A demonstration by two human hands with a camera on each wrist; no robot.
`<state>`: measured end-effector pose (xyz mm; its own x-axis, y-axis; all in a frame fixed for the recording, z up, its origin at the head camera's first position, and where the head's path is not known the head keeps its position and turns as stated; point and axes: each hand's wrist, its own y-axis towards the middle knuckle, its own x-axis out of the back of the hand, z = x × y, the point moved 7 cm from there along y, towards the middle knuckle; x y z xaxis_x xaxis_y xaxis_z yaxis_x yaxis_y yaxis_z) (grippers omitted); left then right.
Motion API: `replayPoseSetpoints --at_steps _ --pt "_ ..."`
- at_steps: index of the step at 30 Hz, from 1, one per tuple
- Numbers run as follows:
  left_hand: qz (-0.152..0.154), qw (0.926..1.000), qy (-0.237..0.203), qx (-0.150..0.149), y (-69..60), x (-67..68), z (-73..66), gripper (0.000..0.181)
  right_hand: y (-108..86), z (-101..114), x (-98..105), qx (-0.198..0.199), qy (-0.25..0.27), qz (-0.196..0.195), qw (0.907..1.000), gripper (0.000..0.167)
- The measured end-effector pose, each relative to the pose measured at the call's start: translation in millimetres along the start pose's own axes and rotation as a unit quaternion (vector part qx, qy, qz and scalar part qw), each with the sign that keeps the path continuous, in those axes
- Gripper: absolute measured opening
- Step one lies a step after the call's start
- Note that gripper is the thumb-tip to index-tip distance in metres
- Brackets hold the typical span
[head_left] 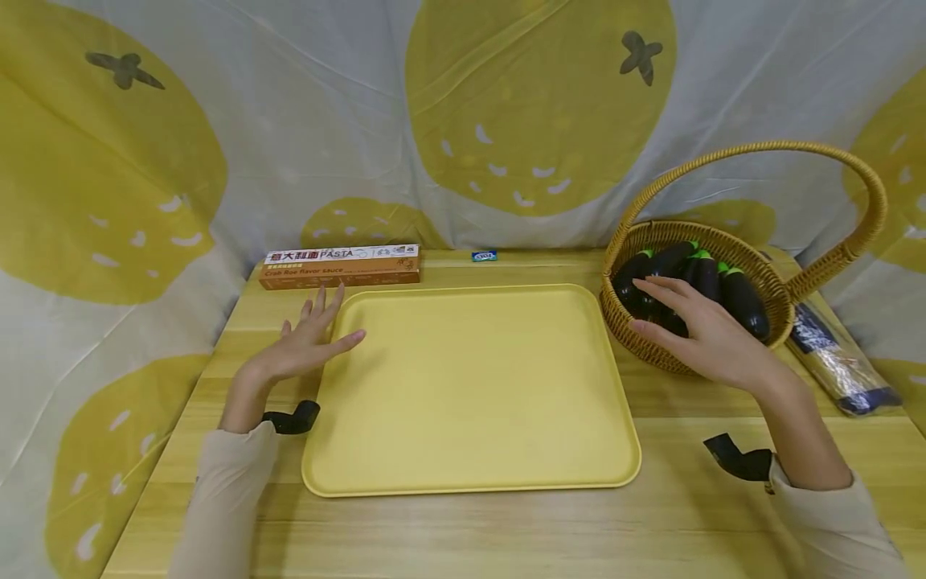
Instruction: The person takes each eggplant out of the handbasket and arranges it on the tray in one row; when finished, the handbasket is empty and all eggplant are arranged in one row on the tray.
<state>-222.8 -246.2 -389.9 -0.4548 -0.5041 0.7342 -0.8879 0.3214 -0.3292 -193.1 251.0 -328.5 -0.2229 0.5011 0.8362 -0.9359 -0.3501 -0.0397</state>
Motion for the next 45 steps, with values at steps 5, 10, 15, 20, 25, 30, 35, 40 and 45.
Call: replayPoseSetpoints --at_steps 5,10,15,20,25,30,35,40,45 --pt "0.027 0.9986 -0.043 -0.013 -0.3 -1.6 15.4 0.104 1.3 -17 13 -0.036 -0.008 -0.036 0.9987 0.067" --pt "0.052 0.9965 -0.064 -0.015 -2.2 -4.7 32.2 0.117 8.7 -28 20 -0.058 -0.022 -0.058 0.9964 0.073" --pt "0.070 0.9946 -0.067 -0.036 -3.2 -4.7 42.3 0.131 19.1 -34 26 -0.076 -0.025 -0.084 0.9933 0.075" --pt "0.090 0.9928 -0.056 -0.056 -4.8 -4.0 45.9 0.140 27.9 -40 26 -0.105 -0.013 -0.092 0.9902 0.074" --pt "0.102 0.9907 -0.066 -0.061 -5.0 -4.6 49.0 0.143 37.3 -45 25 -0.136 -0.003 -0.093 0.9864 0.078" --pt "0.108 0.9888 -0.071 -0.074 -3.1 -3.5 50.2 0.147 47.3 -50 24 -0.156 0.000 -0.107 0.9819 0.084" --pt "0.117 0.9876 -0.072 -0.077 -2.3 -3.1 49.8 0.149 54.2 -52 19 -0.158 -0.003 -0.109 0.9814 0.083" --pt "0.121 0.9870 -0.072 -0.078 -2.7 -3.0 49.3 0.149 56.8 -55 14 -0.161 -0.009 -0.100 0.9818 0.082" --pt "0.123 0.9865 -0.075 -0.078 -2.9 -4.4 50.1 0.149 58.0 -59 8 -0.167 -0.012 -0.102 0.9806 0.082"
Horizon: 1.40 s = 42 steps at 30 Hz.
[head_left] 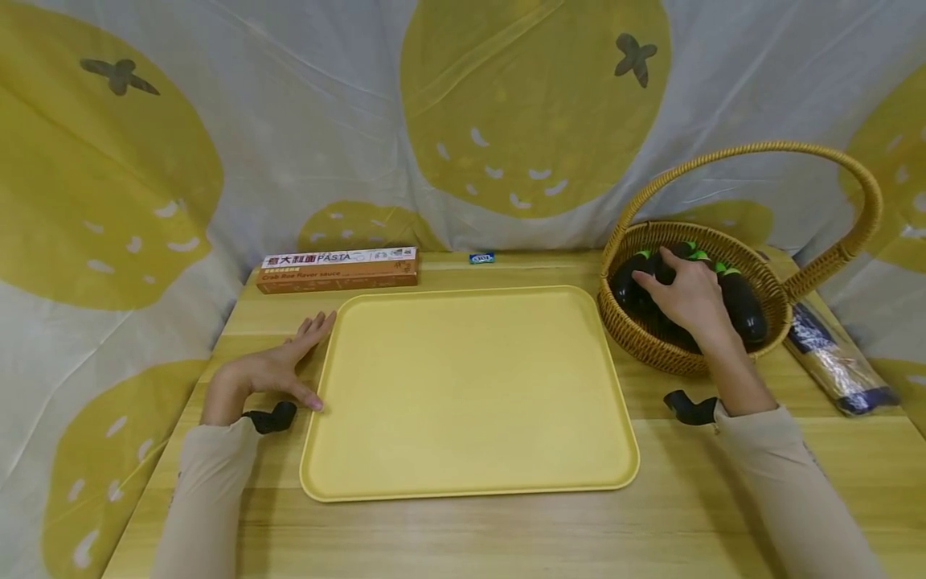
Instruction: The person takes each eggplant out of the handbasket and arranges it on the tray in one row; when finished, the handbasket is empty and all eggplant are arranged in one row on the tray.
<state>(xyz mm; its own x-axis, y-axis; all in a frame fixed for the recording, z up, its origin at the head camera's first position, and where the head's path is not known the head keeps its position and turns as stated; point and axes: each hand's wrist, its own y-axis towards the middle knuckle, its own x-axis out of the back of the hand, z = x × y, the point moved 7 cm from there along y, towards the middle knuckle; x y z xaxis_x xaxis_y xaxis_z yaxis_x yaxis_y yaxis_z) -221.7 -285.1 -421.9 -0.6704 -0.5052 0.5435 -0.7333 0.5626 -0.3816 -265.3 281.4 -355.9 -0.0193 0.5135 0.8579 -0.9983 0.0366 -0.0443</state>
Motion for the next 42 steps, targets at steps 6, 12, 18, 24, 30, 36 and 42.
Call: replayPoseSetpoints --at_steps 6,12,18,24,30,36,42 --pt "-0.001 1.0000 -0.003 0.000 -0.1 -1.2 1.3 0.149 2.3 -2 -5 -0.002 0.015 -0.008 0.9999 0.080" --pt "-0.001 1.0000 0.002 0.001 0.8 -1.3 0.6 0.149 2.0 -6 -7 -0.009 0.053 -0.005 0.9986 0.074" --pt "-0.002 1.0000 -0.008 0.001 0.1 -1.3 -0.3 0.149 0.7 -8 -4 -0.022 0.086 -0.008 0.9961 0.069" --pt "-0.003 0.9999 -0.011 0.003 -0.9 -1.8 -0.6 0.149 -3.0 -10 -2 -0.036 0.115 -0.012 0.9926 0.068" --pt "-0.003 0.9999 -0.014 0.000 -0.8 -1.7 0.8 0.149 -7.9 -14 -3 -0.066 0.124 0.000 0.9901 0.068" --pt "-0.003 0.9999 -0.015 -0.002 -1.0 -1.5 0.8 0.149 -15.1 -14 -2 -0.056 0.114 0.015 0.9918 0.070" --pt "-0.001 0.9999 -0.011 0.002 -0.2 -1.6 2.1 0.147 -24.2 -14 -1 -0.034 0.133 0.031 0.9901 0.070"
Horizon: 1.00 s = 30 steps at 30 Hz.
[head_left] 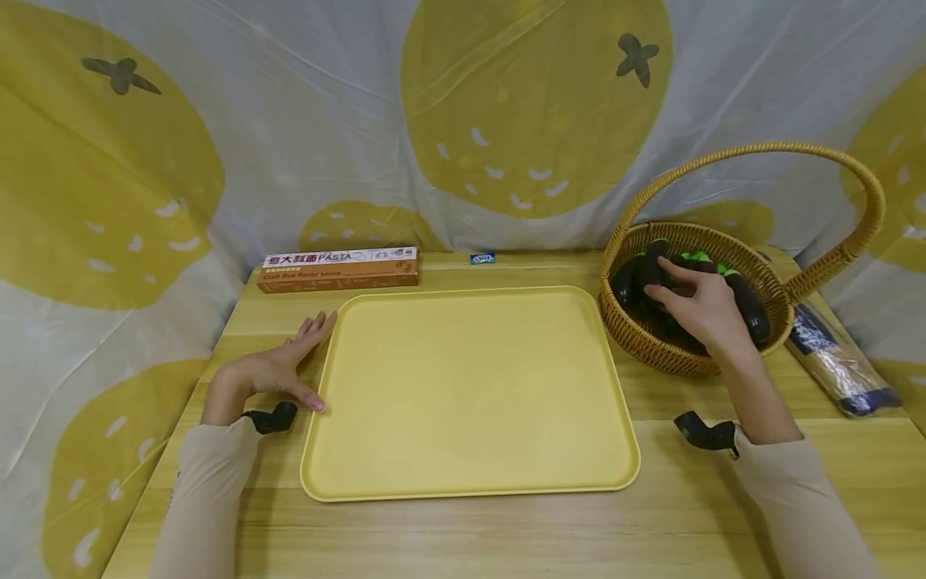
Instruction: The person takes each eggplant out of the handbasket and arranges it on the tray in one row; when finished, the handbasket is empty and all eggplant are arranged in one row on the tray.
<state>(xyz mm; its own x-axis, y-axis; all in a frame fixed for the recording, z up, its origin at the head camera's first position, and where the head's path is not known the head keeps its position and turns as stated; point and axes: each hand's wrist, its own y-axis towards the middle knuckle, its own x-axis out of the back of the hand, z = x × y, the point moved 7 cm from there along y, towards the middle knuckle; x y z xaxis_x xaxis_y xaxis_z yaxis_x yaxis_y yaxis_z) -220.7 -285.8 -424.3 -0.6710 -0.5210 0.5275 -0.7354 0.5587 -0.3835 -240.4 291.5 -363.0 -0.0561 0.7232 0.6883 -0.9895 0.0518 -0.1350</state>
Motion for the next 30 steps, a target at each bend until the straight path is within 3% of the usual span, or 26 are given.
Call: replayPoseSetpoints --at_steps 15,20,25,30 --pt "-0.004 0.9999 0.012 0.006 -1.6 0.7 2.4 0.145 -45.8 10 19 0.050 0.030 0.044 0.9973 0.058" --pt "-0.002 0.9999 0.011 0.007 -2.4 0.9 0.5 0.145 -66.0 14 22 0.066 0.015 0.089 0.9937 0.055" --pt "-0.003 0.9999 0.012 0.008 -3.6 1.6 -1.1 0.145 -79.6 31 8 0.088 -0.020 0.138 0.9863 0.052" --pt "-0.001 0.9999 0.010 0.006 -1.8 0.2 -1.9 0.145 -82.2 61 -23 0.125 0.003 0.170 0.9774 0.051"
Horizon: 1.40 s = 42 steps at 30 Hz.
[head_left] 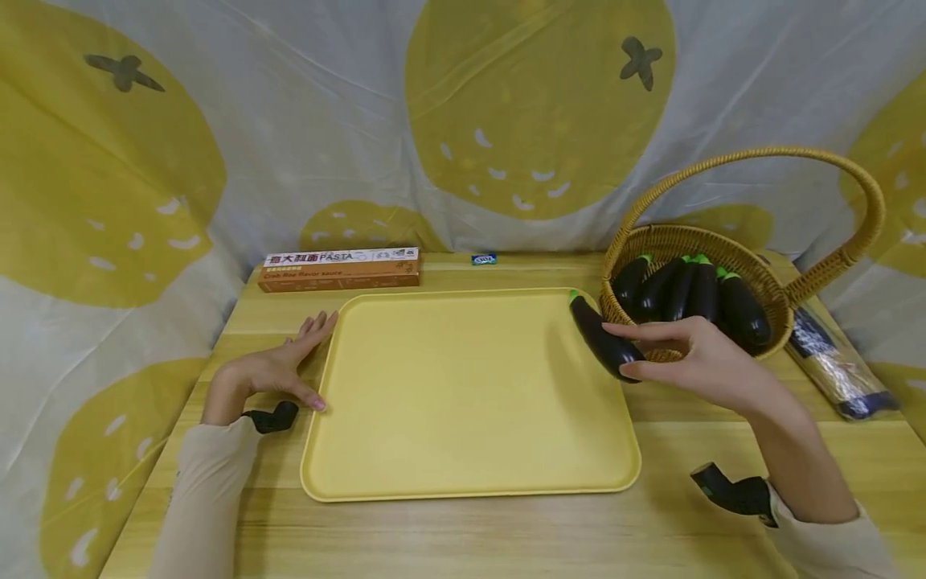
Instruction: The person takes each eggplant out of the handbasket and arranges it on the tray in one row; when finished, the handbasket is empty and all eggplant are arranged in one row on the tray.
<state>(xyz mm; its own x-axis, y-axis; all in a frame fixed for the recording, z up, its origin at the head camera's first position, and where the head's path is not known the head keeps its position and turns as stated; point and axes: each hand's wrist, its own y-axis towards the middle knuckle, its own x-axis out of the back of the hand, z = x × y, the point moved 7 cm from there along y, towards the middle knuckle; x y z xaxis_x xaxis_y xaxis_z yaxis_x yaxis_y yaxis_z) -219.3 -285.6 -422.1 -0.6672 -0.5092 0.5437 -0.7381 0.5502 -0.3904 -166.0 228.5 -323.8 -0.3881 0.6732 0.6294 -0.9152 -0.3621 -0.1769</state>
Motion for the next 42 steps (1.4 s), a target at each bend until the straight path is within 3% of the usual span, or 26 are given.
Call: replayPoseSetpoints --at_steps 6,16,24,32,42 --pt "-0.002 1.0000 0.007 -0.002 1.9 -0.5 1.2 0.147 37.1 28 -46 0.031 0.029 0.033 0.9985 0.051" --pt "-0.001 0.9998 0.011 -0.014 2.8 0.8 0.7 0.147 101.7 74 -121 0.100 0.098 0.039 0.9894 0.050" --pt "-0.006 0.9998 0.011 -0.014 2.5 1.9 -0.7 0.147 149.5 104 -175 0.091 0.134 0.045 0.9857 0.051" --pt "-0.004 0.9999 0.011 -0.004 2.4 1.1 1.7 0.146 169.4 122 -220 0.065 0.162 0.052 0.9833 0.053" --pt "-0.001 0.9999 0.013 -0.003 1.9 1.1 1.9 0.146 177.7 135 -246 0.080 0.140 0.048 0.9857 0.055"
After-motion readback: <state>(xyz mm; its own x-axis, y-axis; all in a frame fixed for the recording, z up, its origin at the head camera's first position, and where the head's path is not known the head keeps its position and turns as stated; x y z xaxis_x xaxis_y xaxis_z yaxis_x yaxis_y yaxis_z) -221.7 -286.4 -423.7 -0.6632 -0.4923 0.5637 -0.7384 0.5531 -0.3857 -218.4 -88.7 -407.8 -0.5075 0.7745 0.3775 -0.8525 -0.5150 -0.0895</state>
